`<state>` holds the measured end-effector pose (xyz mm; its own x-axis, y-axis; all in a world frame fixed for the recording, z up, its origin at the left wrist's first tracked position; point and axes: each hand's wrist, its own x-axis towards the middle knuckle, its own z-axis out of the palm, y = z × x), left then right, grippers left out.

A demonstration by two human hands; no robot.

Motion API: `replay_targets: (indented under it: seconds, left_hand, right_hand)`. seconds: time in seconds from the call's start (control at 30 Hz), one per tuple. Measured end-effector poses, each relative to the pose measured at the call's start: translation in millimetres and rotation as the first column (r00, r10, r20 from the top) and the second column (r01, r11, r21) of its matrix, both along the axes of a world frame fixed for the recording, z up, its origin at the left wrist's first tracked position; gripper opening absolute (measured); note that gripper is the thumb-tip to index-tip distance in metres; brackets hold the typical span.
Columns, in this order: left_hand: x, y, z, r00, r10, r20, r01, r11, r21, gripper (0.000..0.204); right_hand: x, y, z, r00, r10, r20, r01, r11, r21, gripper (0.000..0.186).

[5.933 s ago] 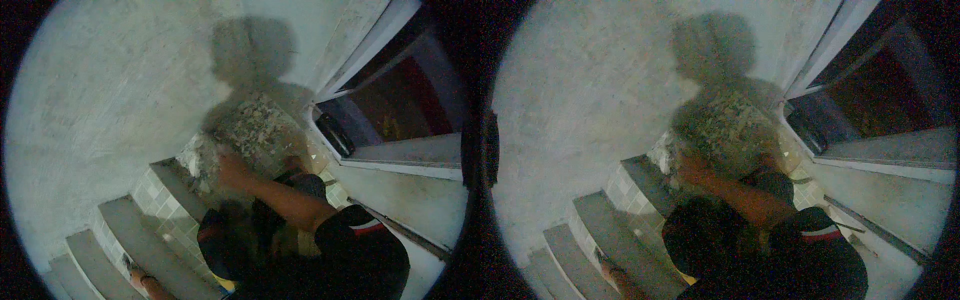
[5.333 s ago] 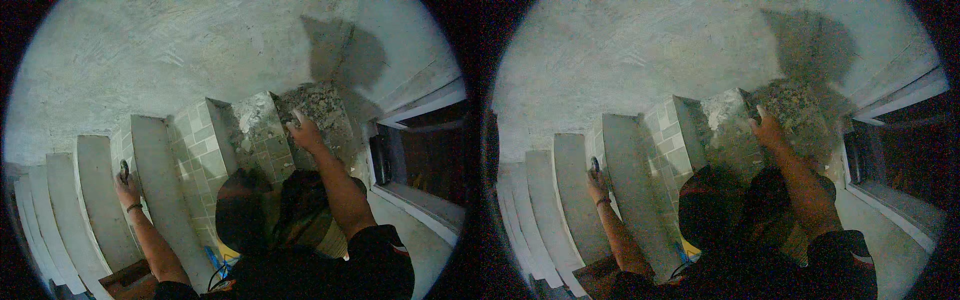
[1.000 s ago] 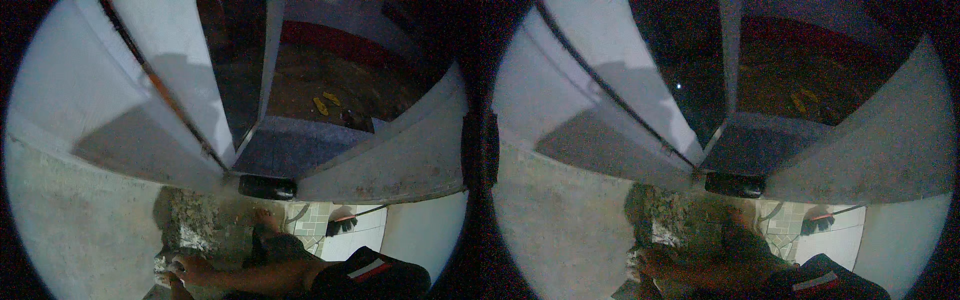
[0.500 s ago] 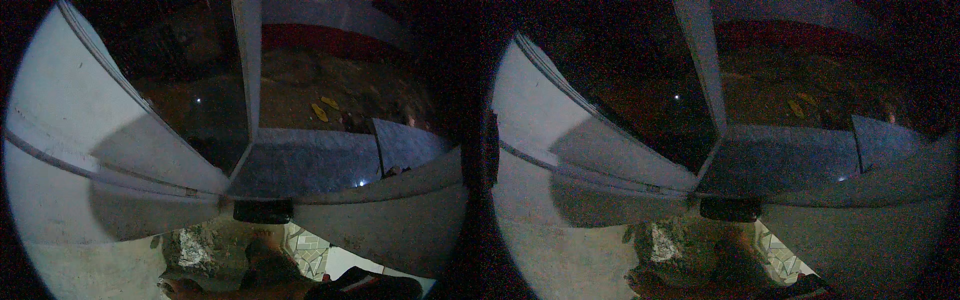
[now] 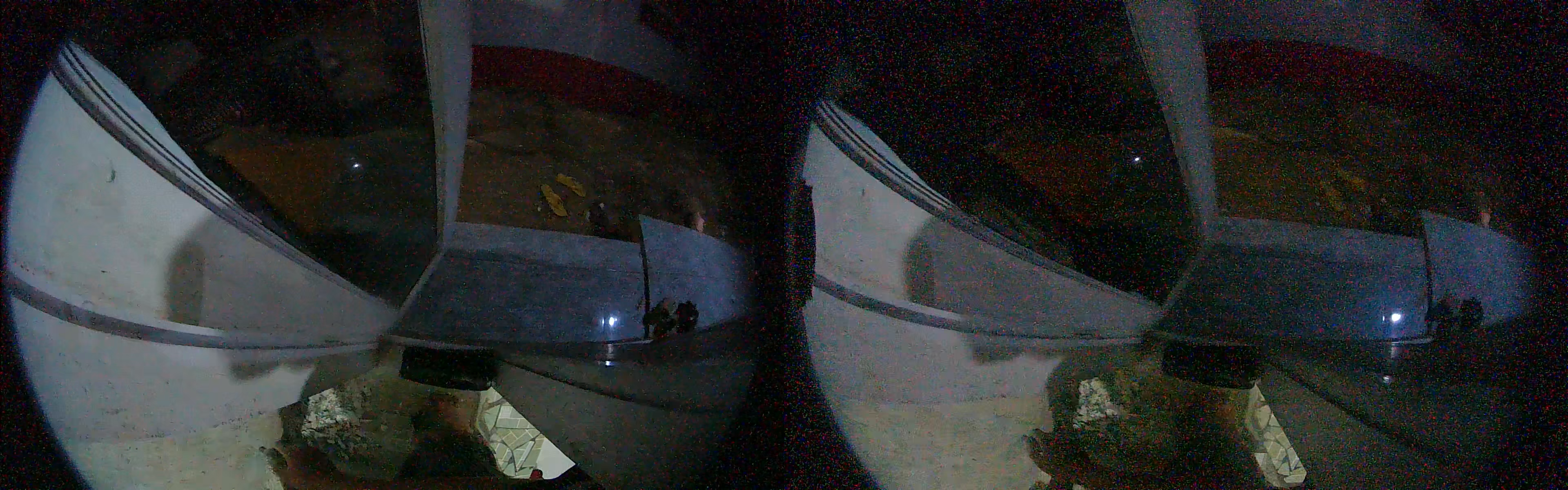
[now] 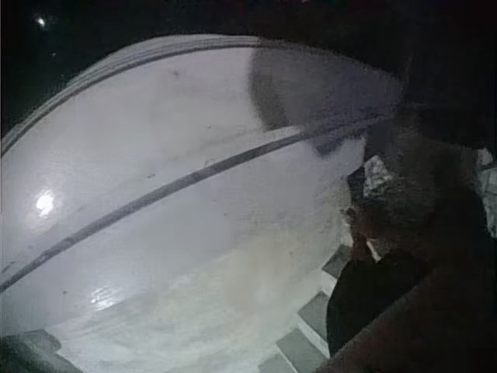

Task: The person applies cement to a wall using a trowel, then places and presses green square tiles onto the cemented area. The person repeatedly scoops cement and spreads it to prepare for additional tiles.

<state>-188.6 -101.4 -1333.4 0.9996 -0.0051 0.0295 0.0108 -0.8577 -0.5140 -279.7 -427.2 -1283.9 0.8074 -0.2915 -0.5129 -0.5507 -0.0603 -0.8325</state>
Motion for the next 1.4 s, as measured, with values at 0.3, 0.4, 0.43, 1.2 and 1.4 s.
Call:
replay_targets:
  seconds: [0.3,0.4,0.43,1.2,1.4]
  left_hand:
    - [17,-14,9,0.995,-0.038,0.094,0.030,0.996,0.083,0.034]
    - [25,-31,29,0.992,0.083,-0.095,-0.064,0.980,0.189,0.039]
    - [27,-37,34,0.950,0.189,-0.249,-0.133,0.965,0.224,0.048]
    - [26,-67,32,0.952,0.283,-0.116,-0.270,0.956,0.110,0.039]
    - [30,-76,44,0.924,0.340,-0.174,-0.321,0.938,0.128,0.040]
  right_hand:
    - [5,9,0,1.000,0.007,0.006,-0.007,1.000,0.014,0.063]
    - [7,12,2,1.000,0.015,0.014,-0.016,1.000,0.027,0.063]
    - [9,13,4,1.000,0.023,0.016,-0.023,0.999,0.031,0.063]
    - [42,74,18,0.965,0.242,0.099,-0.252,0.962,0.102,0.062]
    - [51,92,20,0.949,0.289,0.131,-0.304,0.945,0.118,0.061]
